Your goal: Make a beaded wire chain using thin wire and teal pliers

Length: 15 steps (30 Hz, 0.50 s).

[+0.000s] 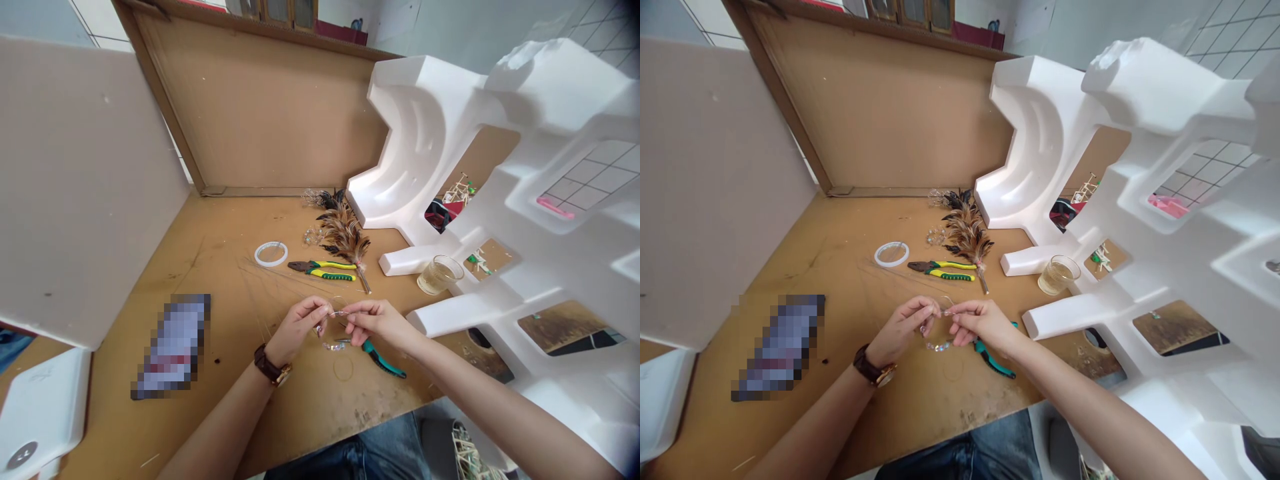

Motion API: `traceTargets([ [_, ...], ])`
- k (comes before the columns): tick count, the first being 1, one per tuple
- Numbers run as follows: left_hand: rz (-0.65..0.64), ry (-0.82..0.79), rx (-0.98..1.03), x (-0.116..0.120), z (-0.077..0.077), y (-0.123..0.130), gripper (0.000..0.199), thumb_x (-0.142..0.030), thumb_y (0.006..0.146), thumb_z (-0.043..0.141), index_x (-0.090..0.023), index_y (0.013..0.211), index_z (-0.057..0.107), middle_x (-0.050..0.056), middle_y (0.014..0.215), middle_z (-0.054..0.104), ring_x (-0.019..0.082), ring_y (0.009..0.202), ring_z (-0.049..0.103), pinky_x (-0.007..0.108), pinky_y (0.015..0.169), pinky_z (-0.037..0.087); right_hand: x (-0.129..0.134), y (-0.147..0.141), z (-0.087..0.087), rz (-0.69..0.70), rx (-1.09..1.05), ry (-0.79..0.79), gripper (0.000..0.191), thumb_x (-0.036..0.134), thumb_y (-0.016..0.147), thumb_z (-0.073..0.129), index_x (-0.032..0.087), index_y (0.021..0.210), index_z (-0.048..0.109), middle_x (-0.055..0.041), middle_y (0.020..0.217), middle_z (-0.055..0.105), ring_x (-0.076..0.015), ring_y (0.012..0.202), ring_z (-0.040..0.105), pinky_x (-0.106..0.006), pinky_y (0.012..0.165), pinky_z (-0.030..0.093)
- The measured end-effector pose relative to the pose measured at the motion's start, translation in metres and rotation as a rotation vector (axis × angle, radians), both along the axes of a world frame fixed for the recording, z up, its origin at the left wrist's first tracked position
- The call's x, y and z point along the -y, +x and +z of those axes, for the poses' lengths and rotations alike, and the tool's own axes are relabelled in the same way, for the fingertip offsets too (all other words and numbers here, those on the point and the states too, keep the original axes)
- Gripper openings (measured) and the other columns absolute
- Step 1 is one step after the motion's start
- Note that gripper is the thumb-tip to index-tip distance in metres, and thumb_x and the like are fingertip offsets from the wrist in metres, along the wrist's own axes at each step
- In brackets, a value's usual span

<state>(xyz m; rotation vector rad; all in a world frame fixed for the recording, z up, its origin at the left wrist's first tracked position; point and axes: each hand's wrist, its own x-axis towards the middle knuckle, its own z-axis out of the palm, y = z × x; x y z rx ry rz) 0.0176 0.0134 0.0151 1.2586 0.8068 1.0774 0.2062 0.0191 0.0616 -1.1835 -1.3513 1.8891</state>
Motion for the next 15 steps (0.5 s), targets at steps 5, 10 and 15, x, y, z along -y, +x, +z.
traceTargets([
  [5,-0.023,0.014,-0.028,0.0,0.001,-0.001,0.022,-0.035,0.083,0.051,-0.014,0.076,0.056,-0.001,0.067,0.052,0.007,0.055,0.045,0.02,0.055,0.04,0.0,0.0,-0.003,-0.013,0.02,0.036,0.037,0.036,0.067,0.066,0.014,0.095,0.061,0.0008,0.067,0.064,-0.0089,0.051,0.061,-0.022,0.053,0.05],
  [10,-0.014,0.02,-0.07,0.001,0.003,0.0,0.022,-0.036,0.083,0.05,-0.015,0.078,0.055,-0.001,0.07,0.052,0.008,0.057,0.046,0.022,0.056,0.041,0.002,0.001,-0.003,-0.026,0.052,0.047,0.031,0.033,0.069,0.065,0.015,0.093,0.059,0.0003,0.07,0.064,-0.0094,0.054,0.062,-0.022,0.055,0.05],
  [15,-0.007,0.019,-0.087,0.0,0.002,0.0,0.023,-0.036,0.083,0.049,-0.015,0.078,0.055,-0.001,0.069,0.051,0.008,0.056,0.046,0.022,0.056,0.042,0.001,0.001,0.006,-0.02,0.05,0.037,0.032,0.041,0.074,0.059,0.014,0.091,0.06,-0.0026,0.069,0.066,-0.0112,0.054,0.063,-0.023,0.053,0.05],
])
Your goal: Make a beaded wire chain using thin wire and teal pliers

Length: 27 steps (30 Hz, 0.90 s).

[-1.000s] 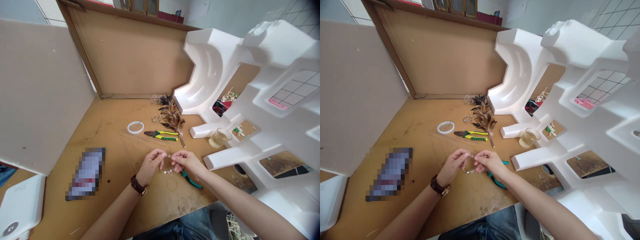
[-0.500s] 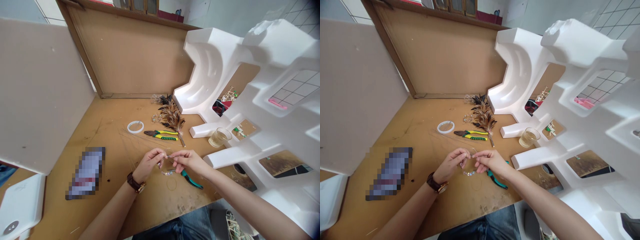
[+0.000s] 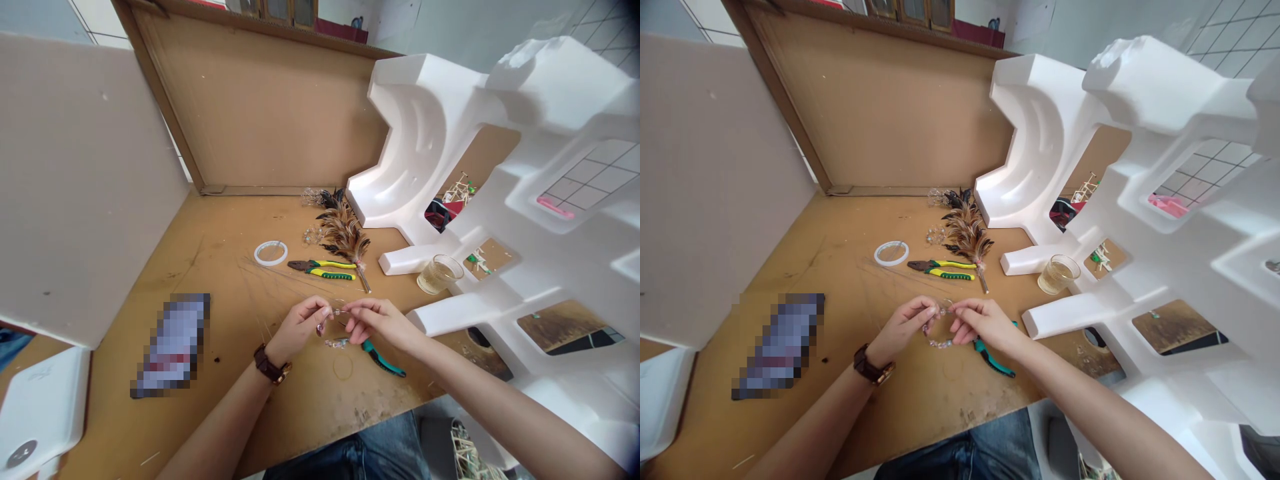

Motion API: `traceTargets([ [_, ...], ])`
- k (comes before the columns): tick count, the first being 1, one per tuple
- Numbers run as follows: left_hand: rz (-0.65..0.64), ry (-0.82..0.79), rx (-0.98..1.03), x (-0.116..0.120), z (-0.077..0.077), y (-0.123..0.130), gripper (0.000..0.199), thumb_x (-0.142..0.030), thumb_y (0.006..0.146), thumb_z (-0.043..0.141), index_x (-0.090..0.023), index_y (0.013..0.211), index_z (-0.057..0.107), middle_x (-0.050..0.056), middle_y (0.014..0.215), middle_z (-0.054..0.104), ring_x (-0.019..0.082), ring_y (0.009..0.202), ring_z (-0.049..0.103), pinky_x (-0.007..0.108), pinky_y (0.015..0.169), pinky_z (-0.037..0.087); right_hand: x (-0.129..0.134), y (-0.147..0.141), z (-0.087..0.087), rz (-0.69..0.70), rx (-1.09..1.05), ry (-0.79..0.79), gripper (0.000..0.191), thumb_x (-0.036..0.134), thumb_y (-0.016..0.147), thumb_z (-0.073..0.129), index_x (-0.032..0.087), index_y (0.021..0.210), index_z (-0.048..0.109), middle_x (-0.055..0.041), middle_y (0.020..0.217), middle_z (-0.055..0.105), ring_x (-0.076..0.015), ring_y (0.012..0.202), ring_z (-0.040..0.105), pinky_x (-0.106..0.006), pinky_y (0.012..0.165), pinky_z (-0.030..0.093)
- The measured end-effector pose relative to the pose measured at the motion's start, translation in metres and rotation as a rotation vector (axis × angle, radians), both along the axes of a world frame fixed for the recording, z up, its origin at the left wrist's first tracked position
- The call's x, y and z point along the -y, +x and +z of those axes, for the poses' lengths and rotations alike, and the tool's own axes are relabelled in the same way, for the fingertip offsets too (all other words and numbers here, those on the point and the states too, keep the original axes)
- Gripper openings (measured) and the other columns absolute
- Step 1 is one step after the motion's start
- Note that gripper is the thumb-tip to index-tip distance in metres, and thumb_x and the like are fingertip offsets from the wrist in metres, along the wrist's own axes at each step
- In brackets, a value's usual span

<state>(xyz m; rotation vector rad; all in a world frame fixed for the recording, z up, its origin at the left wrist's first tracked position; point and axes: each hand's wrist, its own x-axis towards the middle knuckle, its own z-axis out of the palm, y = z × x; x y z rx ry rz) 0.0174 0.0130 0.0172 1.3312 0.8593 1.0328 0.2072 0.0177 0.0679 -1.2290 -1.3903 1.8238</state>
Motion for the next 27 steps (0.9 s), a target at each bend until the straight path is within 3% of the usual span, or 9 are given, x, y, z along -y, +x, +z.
traceTargets([
  [7,-0.041,0.026,-0.003,0.0005,-0.0003,-0.0021,0.022,-0.034,0.084,0.049,-0.015,0.076,0.055,-0.001,0.065,0.05,0.009,0.056,0.047,0.023,0.057,0.041,-0.0019,0.0007,0.0013,0.022,0.019,-0.064,0.032,0.045,0.071,0.063,0.014,0.073,0.056,-0.0034,0.066,0.066,-0.0124,0.054,0.064,-0.022,0.052,0.05],
  [14,0.034,0.001,0.009,0.0018,0.0031,0.0015,0.021,-0.035,0.083,0.05,-0.015,0.076,0.053,-0.003,0.06,0.048,0.008,0.052,0.045,0.021,0.054,0.04,0.0004,-0.001,0.0043,-0.028,0.0,-0.079,0.026,0.037,0.077,0.058,0.016,0.091,0.054,-0.0024,0.066,0.067,-0.0132,0.053,0.065,-0.023,0.051,0.051],
  [19,0.033,0.012,-0.011,0.0032,0.0037,0.0029,0.022,-0.035,0.082,0.051,-0.015,0.074,0.052,-0.004,0.058,0.047,0.008,0.052,0.047,0.021,0.054,0.041,-0.0004,-0.0015,0.0043,-0.007,0.043,-0.08,0.026,0.04,0.076,0.059,0.015,0.079,0.056,-0.0022,0.063,0.066,-0.0122,0.051,0.064,-0.021,0.049,0.05],
  [27,0.125,0.012,-0.047,0.004,0.0,0.0054,0.021,-0.036,0.083,0.05,-0.016,0.075,0.051,-0.005,0.053,0.046,0.008,0.048,0.047,0.02,0.05,0.041,-0.0006,-0.0023,0.0033,-0.029,0.027,-0.111,0.019,0.03,0.079,0.054,0.015,0.089,0.056,-0.0028,0.064,0.067,-0.0123,0.051,0.064,-0.021,0.049,0.049],
])
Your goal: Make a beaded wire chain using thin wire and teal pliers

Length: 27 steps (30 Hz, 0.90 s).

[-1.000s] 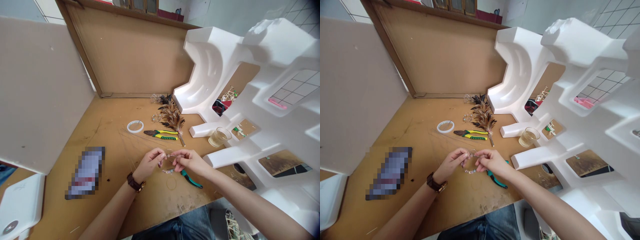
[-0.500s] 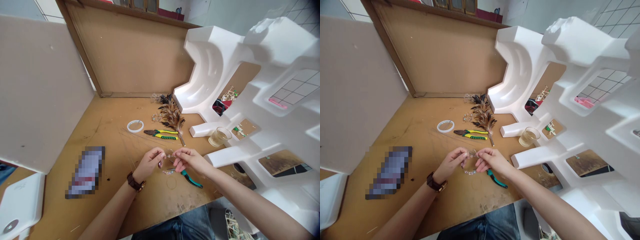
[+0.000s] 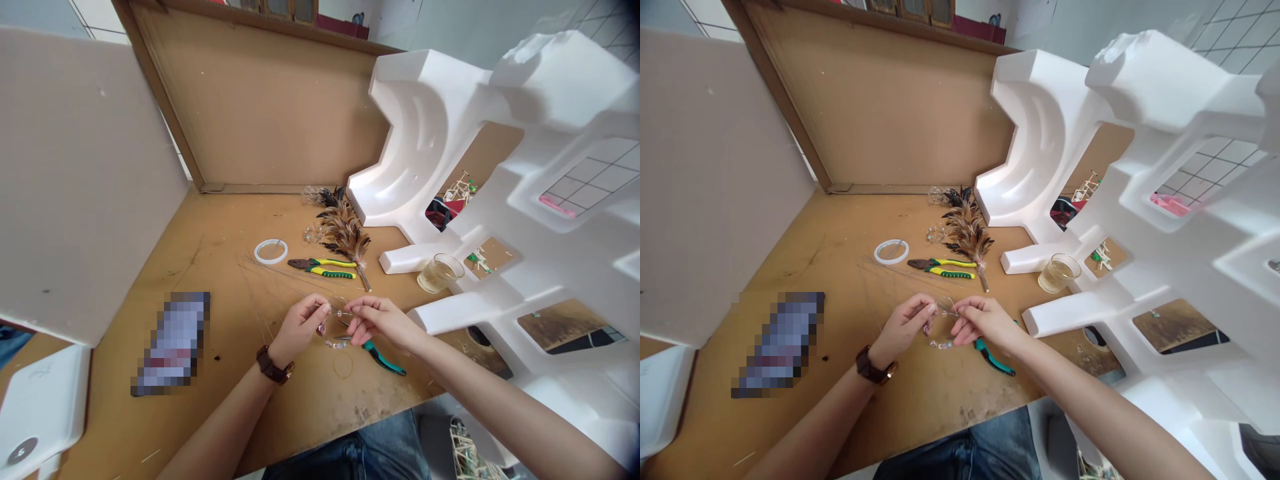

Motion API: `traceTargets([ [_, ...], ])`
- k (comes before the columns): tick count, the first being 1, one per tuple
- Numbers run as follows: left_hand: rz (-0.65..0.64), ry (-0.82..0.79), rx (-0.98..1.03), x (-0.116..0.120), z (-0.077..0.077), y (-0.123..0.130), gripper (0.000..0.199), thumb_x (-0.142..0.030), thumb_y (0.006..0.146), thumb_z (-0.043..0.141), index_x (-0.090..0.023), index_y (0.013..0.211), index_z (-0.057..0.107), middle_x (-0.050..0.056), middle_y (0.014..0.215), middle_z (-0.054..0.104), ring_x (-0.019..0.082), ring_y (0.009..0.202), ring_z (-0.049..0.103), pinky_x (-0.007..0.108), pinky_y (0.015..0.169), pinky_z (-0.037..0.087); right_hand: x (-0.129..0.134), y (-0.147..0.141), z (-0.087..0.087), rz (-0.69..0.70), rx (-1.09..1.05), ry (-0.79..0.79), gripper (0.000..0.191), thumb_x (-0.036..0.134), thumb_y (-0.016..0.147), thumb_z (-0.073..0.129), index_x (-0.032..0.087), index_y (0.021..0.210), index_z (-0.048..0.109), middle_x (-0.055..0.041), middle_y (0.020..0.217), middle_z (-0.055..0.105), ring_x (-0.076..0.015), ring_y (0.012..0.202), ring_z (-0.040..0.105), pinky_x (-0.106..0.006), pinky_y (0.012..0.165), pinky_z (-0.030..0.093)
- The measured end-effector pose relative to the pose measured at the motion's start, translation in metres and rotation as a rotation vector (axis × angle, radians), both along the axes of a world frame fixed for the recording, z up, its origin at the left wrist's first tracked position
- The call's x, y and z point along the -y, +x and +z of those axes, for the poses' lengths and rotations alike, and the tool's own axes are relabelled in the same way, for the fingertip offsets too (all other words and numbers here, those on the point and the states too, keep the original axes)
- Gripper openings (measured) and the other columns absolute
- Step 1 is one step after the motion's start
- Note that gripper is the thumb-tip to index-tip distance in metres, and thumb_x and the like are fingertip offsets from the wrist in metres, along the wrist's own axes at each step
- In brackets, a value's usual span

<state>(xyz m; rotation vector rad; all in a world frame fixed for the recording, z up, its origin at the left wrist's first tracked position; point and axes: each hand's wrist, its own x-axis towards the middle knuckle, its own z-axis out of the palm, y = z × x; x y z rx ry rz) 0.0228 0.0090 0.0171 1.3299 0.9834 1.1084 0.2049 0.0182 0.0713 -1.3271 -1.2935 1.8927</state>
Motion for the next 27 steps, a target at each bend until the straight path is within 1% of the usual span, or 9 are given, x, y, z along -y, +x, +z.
traceTargets([
  [4,0.029,0.078,-0.067,0.002,-0.001,0.0,0.02,-0.034,0.084,0.048,-0.017,0.075,0.052,-0.004,0.06,0.047,0.008,0.051,0.048,0.02,0.051,0.041,0.0,0.001,0.002,0.0,-0.014,0.0,0.018,0.027,0.077,0.054,0.015,0.091,0.055,-0.0027,0.065,0.067,-0.0129,0.053,0.065,-0.022,0.05,0.05],
  [6,0.018,0.121,-0.091,0.002,0.0,0.0,0.021,-0.033,0.084,0.048,-0.016,0.074,0.052,-0.003,0.066,0.047,0.008,0.053,0.049,0.02,0.052,0.041,0.0,0.001,0.002,0.006,-0.01,0.002,0.019,0.028,0.077,0.054,0.015,0.091,0.056,-0.0025,0.065,0.067,-0.0129,0.054,0.065,-0.021,0.05,0.05],
  [8,-0.008,0.136,-0.088,0.003,0.002,0.0,0.022,-0.034,0.084,0.048,-0.016,0.073,0.053,-0.002,0.067,0.047,0.008,0.054,0.049,0.021,0.052,0.041,-0.001,0.002,0.002,0.015,-0.002,0.005,0.02,0.031,0.077,0.056,0.014,0.087,0.058,-0.0027,0.065,0.066,-0.0128,0.054,0.065,-0.021,0.05,0.05],
  [12,-0.094,0.069,0.021,0.002,0.006,-0.003,0.023,-0.036,0.083,0.049,-0.016,0.073,0.053,-0.002,0.064,0.048,0.009,0.053,0.048,0.022,0.054,0.042,-0.002,0.003,-0.001,0.027,-0.011,0.007,0.026,0.04,0.074,0.061,0.014,0.078,0.059,-0.0033,0.065,0.066,-0.0128,0.054,0.065,-0.022,0.052,0.051],
  [15,-0.156,0.015,0.114,0.001,0.008,-0.004,0.023,-0.035,0.082,0.052,-0.015,0.072,0.055,0.0,0.066,0.051,0.01,0.058,0.049,0.024,0.059,0.043,-0.003,0.006,-0.004,0.039,-0.036,0.002,0.03,0.042,0.072,0.063,0.013,0.079,0.059,-0.0039,0.066,0.066,-0.0131,0.056,0.065,-0.023,0.053,0.051],
  [17,-0.176,-0.016,0.173,0.0,0.008,-0.004,0.021,-0.034,0.081,0.053,-0.015,0.072,0.057,0.001,0.068,0.052,0.011,0.061,0.049,0.025,0.061,0.043,-0.004,0.008,-0.005,0.038,-0.079,0.004,0.029,0.04,0.072,0.064,0.014,0.082,0.06,-0.0038,0.067,0.067,-0.0132,0.057,0.065,-0.023,0.054,0.051],
  [22,-0.189,-0.093,0.306,0.0,0.008,-0.004,0.017,-0.03,0.079,0.057,-0.015,0.073,0.06,0.001,0.068,0.052,0.011,0.062,0.048,0.025,0.061,0.042,-0.004,0.014,-0.003,0.028,-0.21,0.003,0.025,0.031,0.071,0.066,0.014,0.089,0.062,-0.0021,0.068,0.066,-0.0115,0.054,0.063,-0.022,0.054,0.05],
  [25,-0.183,-0.099,0.332,0.0,0.007,-0.004,0.015,-0.029,0.078,0.058,-0.014,0.075,0.061,0.001,0.069,0.051,0.011,0.064,0.048,0.025,0.061,0.042,-0.004,0.015,-0.002,0.023,-0.222,-0.017,0.025,0.026,0.068,0.069,0.014,0.09,0.064,-0.0009,0.069,0.065,-0.0103,0.054,0.062,-0.023,0.056,0.051],
  [27,-0.17,-0.094,0.326,0.0,0.006,-0.003,0.015,-0.029,0.078,0.058,-0.015,0.075,0.061,0.0,0.069,0.051,0.011,0.063,0.048,0.025,0.061,0.042,-0.004,0.015,-0.003,0.02,-0.209,-0.032,0.026,0.027,0.067,0.07,0.013,0.089,0.066,-0.0009,0.068,0.064,-0.0097,0.052,0.062,-0.023,0.056,0.051],
])
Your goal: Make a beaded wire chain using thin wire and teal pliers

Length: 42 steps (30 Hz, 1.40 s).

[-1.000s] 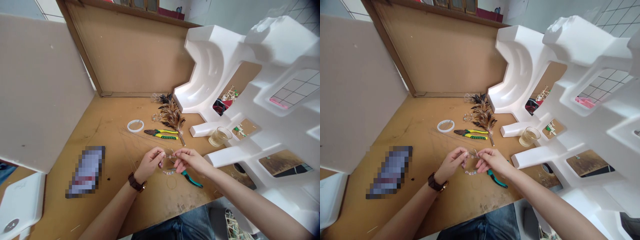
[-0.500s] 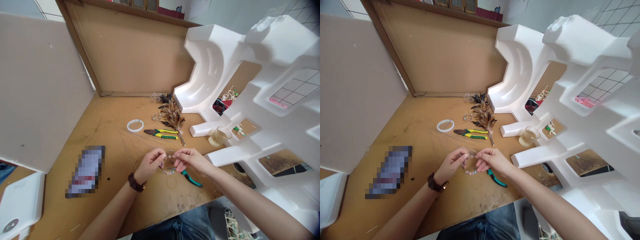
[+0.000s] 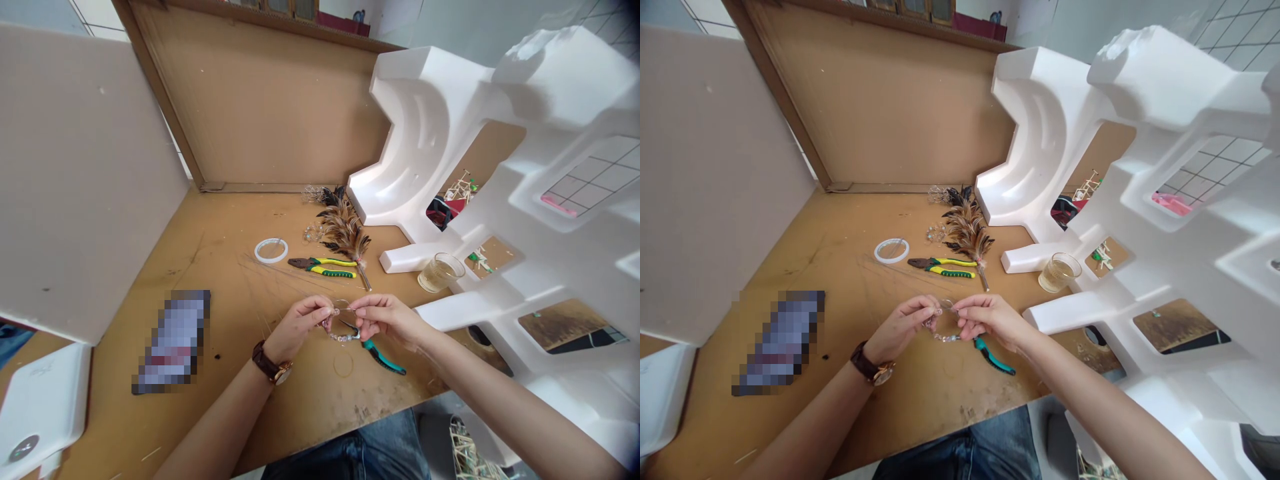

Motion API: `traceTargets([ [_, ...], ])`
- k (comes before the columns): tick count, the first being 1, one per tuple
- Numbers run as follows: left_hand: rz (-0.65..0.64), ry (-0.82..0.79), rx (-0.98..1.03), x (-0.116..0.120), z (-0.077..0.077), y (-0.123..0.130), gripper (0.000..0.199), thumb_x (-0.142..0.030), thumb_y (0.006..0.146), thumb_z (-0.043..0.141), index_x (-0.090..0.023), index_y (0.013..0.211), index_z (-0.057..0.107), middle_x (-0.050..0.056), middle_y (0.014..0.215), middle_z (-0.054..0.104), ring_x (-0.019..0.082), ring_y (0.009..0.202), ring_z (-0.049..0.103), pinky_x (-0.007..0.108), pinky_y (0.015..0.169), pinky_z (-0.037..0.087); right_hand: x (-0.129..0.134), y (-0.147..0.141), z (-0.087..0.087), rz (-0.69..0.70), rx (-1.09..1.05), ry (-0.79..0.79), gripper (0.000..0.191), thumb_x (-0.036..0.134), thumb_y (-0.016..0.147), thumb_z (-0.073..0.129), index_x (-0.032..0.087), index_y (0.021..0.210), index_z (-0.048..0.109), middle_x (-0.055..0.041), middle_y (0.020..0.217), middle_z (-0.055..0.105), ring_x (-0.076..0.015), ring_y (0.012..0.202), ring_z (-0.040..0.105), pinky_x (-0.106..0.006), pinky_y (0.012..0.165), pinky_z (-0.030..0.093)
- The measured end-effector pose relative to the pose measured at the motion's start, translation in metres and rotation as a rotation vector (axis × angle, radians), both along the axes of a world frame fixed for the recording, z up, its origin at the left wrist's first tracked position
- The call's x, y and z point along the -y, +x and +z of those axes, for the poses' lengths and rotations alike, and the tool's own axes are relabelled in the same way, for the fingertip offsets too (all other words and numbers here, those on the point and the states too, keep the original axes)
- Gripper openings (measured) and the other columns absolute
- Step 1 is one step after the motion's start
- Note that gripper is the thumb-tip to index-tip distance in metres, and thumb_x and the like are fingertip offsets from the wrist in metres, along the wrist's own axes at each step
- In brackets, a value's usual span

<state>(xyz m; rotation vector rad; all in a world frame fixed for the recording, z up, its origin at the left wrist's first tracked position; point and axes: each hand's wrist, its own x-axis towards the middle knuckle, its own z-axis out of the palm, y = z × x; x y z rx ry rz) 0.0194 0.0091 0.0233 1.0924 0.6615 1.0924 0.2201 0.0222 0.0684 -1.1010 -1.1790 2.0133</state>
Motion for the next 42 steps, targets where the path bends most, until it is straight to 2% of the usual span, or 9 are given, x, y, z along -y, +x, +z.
traceTargets([
  [8,0.04,0.002,-0.047,-0.001,-0.005,-0.001,0.014,-0.029,0.077,0.059,-0.015,0.076,0.062,-0.001,0.063,0.051,0.009,0.058,0.047,0.023,0.058,0.04,-0.001,-0.001,-0.003,0.031,0.064,0.032,0.029,0.036,0.071,0.067,0.012,0.088,0.066,0.0003,0.064,0.061,-0.0082,0.047,0.059,-0.019,0.048,0.048],
  [15,-0.013,0.08,-0.074,-0.003,-0.005,-0.001,0.011,-0.026,0.075,0.062,-0.015,0.077,0.063,0.001,0.078,0.054,0.009,0.062,0.049,0.023,0.06,0.042,0.0,-0.002,0.001,0.057,0.2,0.113,0.031,0.041,0.069,0.066,0.012,0.077,0.061,0.0003,0.062,0.061,-0.0084,0.046,0.059,-0.02,0.048,0.048],
  [20,-0.052,0.101,-0.121,-0.002,-0.002,-0.001,0.01,-0.024,0.074,0.064,-0.015,0.076,0.063,0.0,0.075,0.053,0.009,0.063,0.049,0.023,0.061,0.04,-0.001,0.0,0.004,0.111,0.271,0.185,0.032,0.043,0.069,0.065,0.013,0.075,0.059,0.0018,0.06,0.06,-0.0073,0.043,0.057,-0.018,0.045,0.044],
  [25,-0.07,0.104,-0.159,-0.002,0.002,-0.003,0.008,-0.022,0.074,0.064,-0.014,0.076,0.062,0.0,0.075,0.057,0.011,0.072,0.051,0.024,0.07,0.039,0.0,0.0,0.006,0.126,0.307,0.218,0.035,0.047,0.068,0.064,0.013,0.074,0.057,0.0037,0.057,0.057,-0.0065,0.041,0.055,-0.018,0.043,0.042],
  [33,-0.095,0.039,-0.369,0.0,0.004,-0.006,0.016,-0.028,0.075,0.061,-0.014,0.079,0.057,0.0,0.072,0.055,0.01,0.065,0.048,0.024,0.062,0.037,-0.001,-0.002,0.001,0.097,0.394,0.244,0.03,0.044,0.071,0.061,0.014,0.073,0.055,0.0048,0.055,0.055,-0.0058,0.039,0.053,-0.017,0.041,0.041],
  [39,0.032,0.227,-0.487,-0.002,0.001,-0.006,0.013,-0.026,0.076,0.059,-0.014,0.073,0.058,0.002,0.076,0.052,0.012,0.069,0.049,0.024,0.063,0.038,-0.001,-0.005,-0.004,0.08,0.375,0.198,0.027,0.041,0.071,0.061,0.015,0.073,0.055,0.0044,0.056,0.057,-0.0071,0.04,0.055,-0.018,0.042,0.044],
  [42,0.033,0.262,-0.516,-0.002,0.002,-0.005,0.012,-0.025,0.076,0.058,-0.014,0.072,0.058,0.002,0.075,0.051,0.012,0.069,0.048,0.024,0.063,0.038,-0.001,-0.005,-0.005,0.078,0.378,0.185,0.025,0.039,0.07,0.061,0.015,0.073,0.055,0.0045,0.055,0.057,-0.0071,0.039,0.055,-0.018,0.041,0.044],
])
